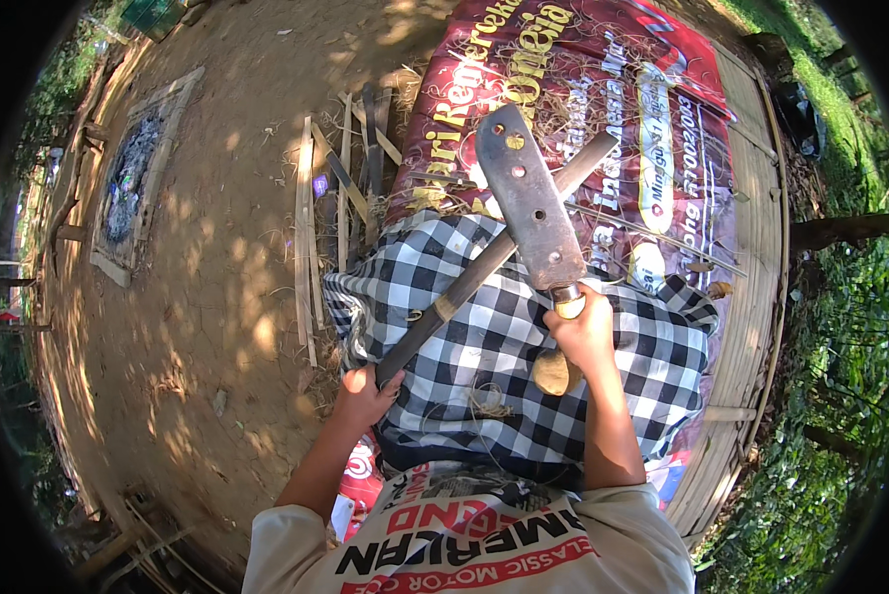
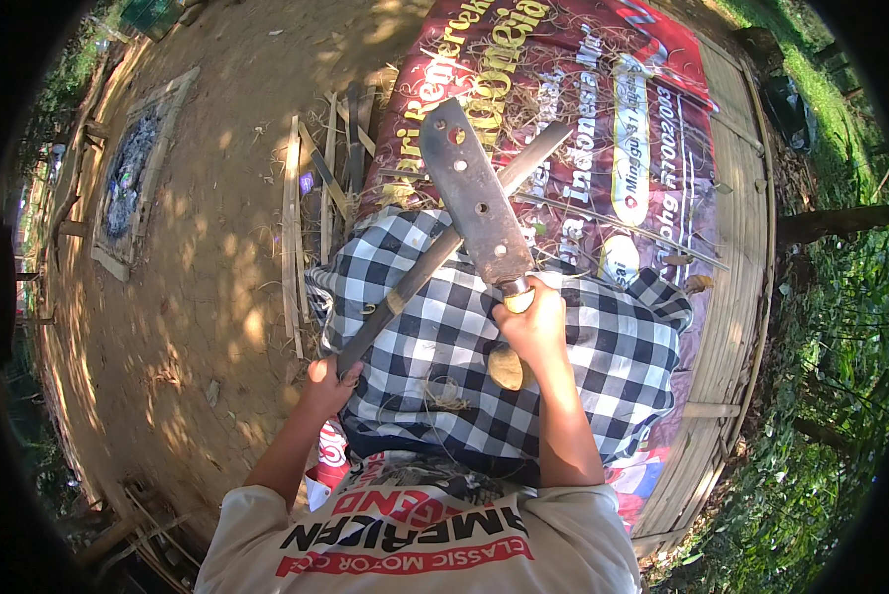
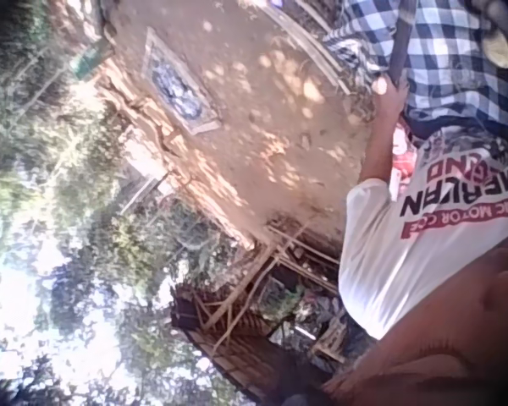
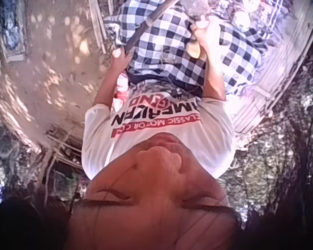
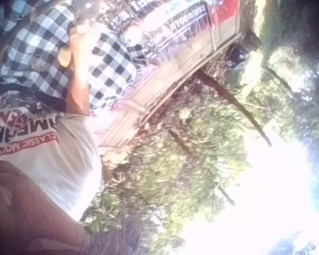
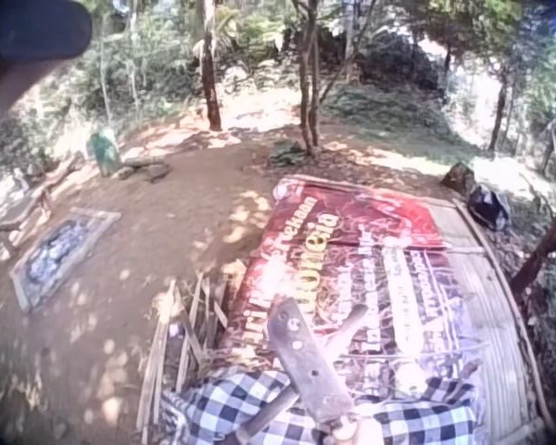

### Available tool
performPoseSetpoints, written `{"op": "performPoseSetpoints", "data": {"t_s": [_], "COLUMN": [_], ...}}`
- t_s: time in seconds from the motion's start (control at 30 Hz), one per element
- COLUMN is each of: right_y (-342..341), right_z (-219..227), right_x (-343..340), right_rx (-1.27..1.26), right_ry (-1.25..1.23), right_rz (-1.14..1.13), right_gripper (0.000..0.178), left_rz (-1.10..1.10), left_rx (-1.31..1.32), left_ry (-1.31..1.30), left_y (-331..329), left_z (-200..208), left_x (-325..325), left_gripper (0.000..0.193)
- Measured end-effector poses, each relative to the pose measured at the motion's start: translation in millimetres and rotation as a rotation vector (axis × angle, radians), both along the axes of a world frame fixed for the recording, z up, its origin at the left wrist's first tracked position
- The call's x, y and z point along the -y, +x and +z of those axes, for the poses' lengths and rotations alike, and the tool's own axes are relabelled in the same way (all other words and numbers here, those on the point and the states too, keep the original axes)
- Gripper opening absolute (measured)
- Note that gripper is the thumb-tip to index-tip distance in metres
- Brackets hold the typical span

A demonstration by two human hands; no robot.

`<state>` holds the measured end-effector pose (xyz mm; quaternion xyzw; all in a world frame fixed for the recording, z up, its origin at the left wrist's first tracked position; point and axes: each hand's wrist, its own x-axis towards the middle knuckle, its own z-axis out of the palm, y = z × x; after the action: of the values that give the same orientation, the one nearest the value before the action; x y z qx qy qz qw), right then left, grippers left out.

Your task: The person shaves a piece of bamboo by hand using a cleaver-like knife, repeatedly sliding the blade along the length of the wood to strip away material.

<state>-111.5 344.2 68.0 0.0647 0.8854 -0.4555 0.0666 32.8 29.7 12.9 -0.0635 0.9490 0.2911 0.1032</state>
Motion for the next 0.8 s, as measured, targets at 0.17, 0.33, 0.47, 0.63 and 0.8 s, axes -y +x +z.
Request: {"op": "performPoseSetpoints", "data": {"t_s": [0.17, 0.33, 0.47, 0.63, 0.8], "right_y": [-15.6, 11.9, -7.4, 29.7, 7.2], "right_z": [9.0, 9.3, 15.1, 0.2, 7.9], "right_x": [-12.8, -1.6, -7.4, 18.1, 18.9], "right_rx": [0.039, 0.076, 0.055, 0.171, 0.104], "right_ry": [-0.097, 0.168, 0.002, 0.084, 0.094], "right_rz": [-0.079, 0.174, 0.067, 0.2, 0.147], "right_gripper": [0.029, 0.034, 0.031, 0.034, 0.033], "left_rz": [0.022, 0.029, 0.009, 0.042, 0.017], "left_rx": [-0.013, -0.068, -0.058, -0.038, -0.124], "left_ry": [-0.012, 0.065, 0.024, 0.057, -0.007], "left_y": [1.4, 0.4, 3.7, 1.3, 3.8], "left_z": [-2.8, -5.9, -8.2, -3.9, -11.5], "left_x": [-1.8, 1.4, 0.7, -2.4, -2.4], "left_gripper": [0.04, 0.047, 0.046, 0.047, 0.049]}}
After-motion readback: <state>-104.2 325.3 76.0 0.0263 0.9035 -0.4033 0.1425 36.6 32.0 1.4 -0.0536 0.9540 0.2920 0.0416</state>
